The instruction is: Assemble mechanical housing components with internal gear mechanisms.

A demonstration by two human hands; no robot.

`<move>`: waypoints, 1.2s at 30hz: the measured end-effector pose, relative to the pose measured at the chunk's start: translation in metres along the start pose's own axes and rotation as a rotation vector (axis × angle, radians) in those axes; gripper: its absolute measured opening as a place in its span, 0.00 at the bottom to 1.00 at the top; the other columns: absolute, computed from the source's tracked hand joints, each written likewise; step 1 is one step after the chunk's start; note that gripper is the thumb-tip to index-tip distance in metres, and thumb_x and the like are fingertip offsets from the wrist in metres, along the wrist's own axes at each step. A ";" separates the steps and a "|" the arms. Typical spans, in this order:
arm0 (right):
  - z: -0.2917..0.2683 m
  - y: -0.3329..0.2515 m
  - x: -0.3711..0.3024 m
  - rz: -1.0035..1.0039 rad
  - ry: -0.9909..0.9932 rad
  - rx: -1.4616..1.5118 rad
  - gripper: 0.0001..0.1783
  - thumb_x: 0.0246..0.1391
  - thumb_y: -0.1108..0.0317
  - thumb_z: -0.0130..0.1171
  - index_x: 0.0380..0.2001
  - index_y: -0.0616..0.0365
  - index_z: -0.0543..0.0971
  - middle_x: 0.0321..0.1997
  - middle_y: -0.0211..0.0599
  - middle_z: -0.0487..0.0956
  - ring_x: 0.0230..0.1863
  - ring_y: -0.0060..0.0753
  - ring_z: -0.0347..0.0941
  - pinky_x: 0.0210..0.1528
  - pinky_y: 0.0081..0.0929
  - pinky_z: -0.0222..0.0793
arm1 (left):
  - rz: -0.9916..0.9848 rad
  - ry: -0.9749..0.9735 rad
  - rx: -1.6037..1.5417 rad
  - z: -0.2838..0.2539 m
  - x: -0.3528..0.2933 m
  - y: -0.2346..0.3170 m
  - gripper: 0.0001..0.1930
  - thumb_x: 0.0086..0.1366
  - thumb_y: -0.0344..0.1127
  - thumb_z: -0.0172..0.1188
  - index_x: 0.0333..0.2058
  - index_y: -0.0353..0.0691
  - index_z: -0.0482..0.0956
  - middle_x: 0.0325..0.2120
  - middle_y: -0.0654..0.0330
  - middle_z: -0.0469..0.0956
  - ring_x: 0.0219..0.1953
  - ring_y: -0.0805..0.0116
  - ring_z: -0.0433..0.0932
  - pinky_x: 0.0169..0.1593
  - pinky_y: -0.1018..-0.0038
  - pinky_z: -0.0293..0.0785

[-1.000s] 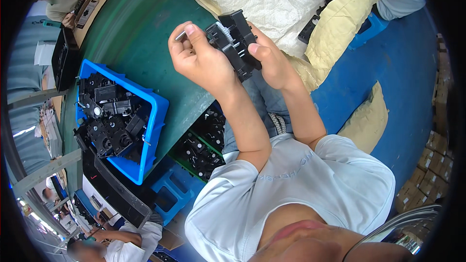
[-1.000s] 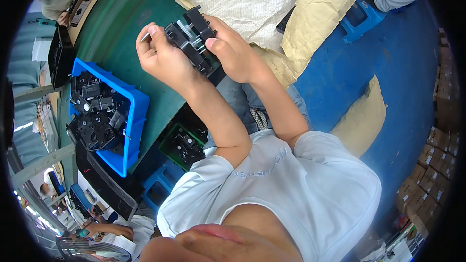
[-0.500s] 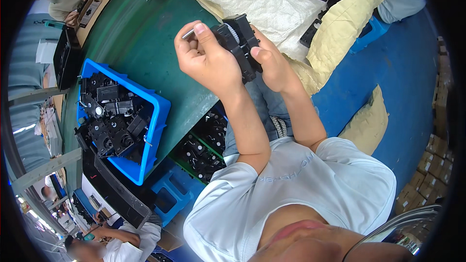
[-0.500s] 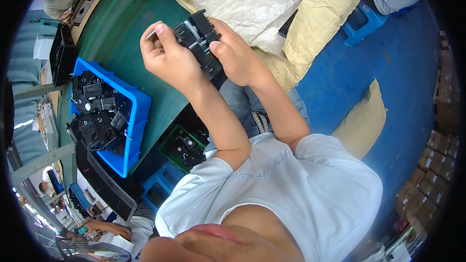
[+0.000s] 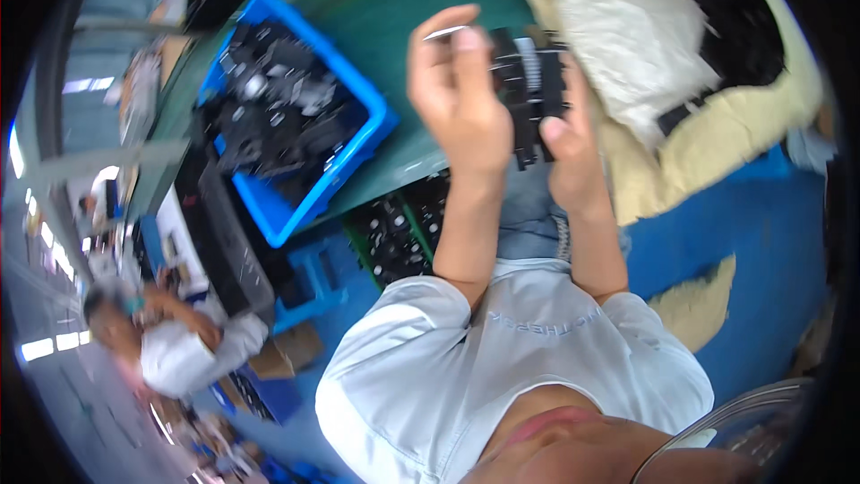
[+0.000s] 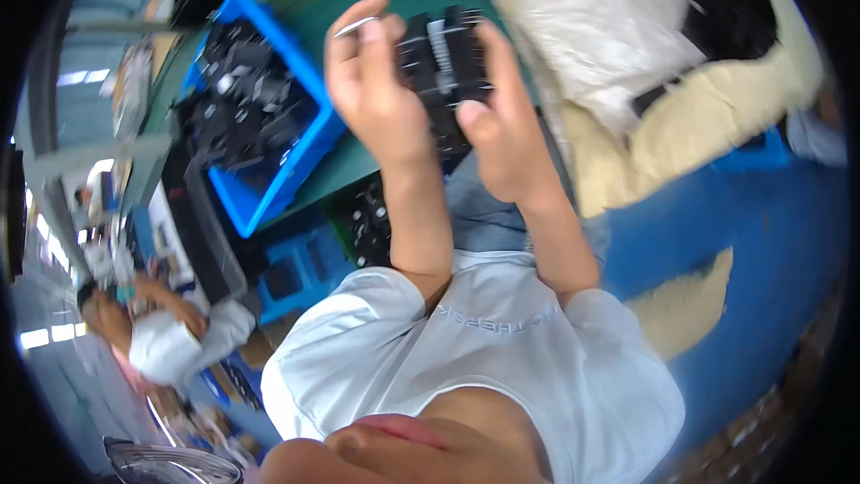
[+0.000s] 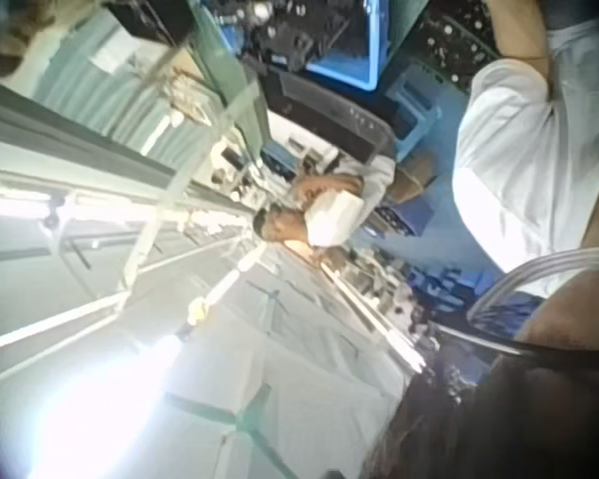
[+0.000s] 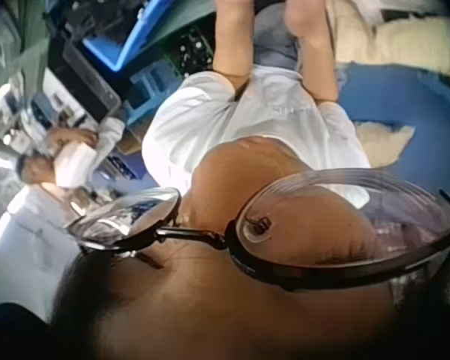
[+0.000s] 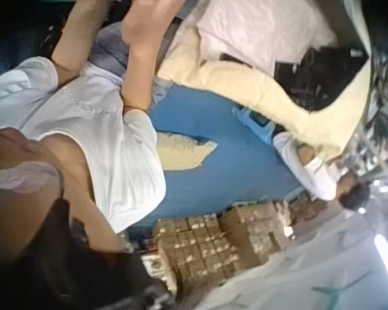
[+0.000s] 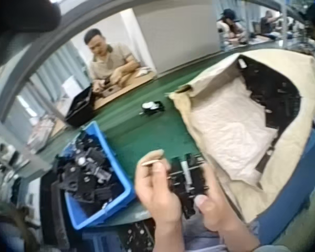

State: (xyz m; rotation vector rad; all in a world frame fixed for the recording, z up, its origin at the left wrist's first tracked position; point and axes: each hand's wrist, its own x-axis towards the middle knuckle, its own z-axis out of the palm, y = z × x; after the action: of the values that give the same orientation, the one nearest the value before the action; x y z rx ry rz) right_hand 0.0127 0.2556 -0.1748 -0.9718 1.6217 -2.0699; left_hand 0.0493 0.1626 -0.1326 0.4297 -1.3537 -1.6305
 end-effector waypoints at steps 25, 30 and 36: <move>0.103 -0.016 0.018 -0.158 -0.400 0.272 0.19 0.63 0.58 0.39 0.34 0.61 0.75 0.31 0.37 0.75 0.28 0.33 0.65 0.35 0.27 0.62 | 0.324 0.050 0.946 -0.132 -0.091 0.069 0.21 0.42 0.26 0.67 0.39 0.29 0.77 0.26 0.55 0.80 0.20 0.71 0.73 0.24 0.78 0.71; 0.116 -0.015 0.014 -0.191 -0.233 0.260 0.15 0.61 0.63 0.43 0.38 0.61 0.76 0.31 0.35 0.74 0.28 0.31 0.64 0.36 0.24 0.62 | 0.229 0.491 1.013 -0.174 -0.066 0.118 0.21 0.52 0.30 0.64 0.46 0.28 0.75 0.27 0.57 0.80 0.21 0.73 0.73 0.26 0.82 0.69; 0.080 -0.010 0.019 -0.117 -0.360 0.275 0.14 0.57 0.68 0.44 0.40 0.63 0.77 0.40 0.38 0.74 0.36 0.29 0.65 0.39 0.23 0.61 | 0.069 0.579 1.580 -0.254 -0.032 0.124 0.20 0.57 0.38 0.61 0.42 0.24 0.76 0.30 0.51 0.83 0.27 0.59 0.80 0.35 0.72 0.75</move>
State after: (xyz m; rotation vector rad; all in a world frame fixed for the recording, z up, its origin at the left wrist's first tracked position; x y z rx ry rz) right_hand 0.0562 0.1889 -0.1505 -1.2732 1.0931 -1.9801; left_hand 0.3105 0.0505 -0.1138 1.5518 -1.8584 0.0081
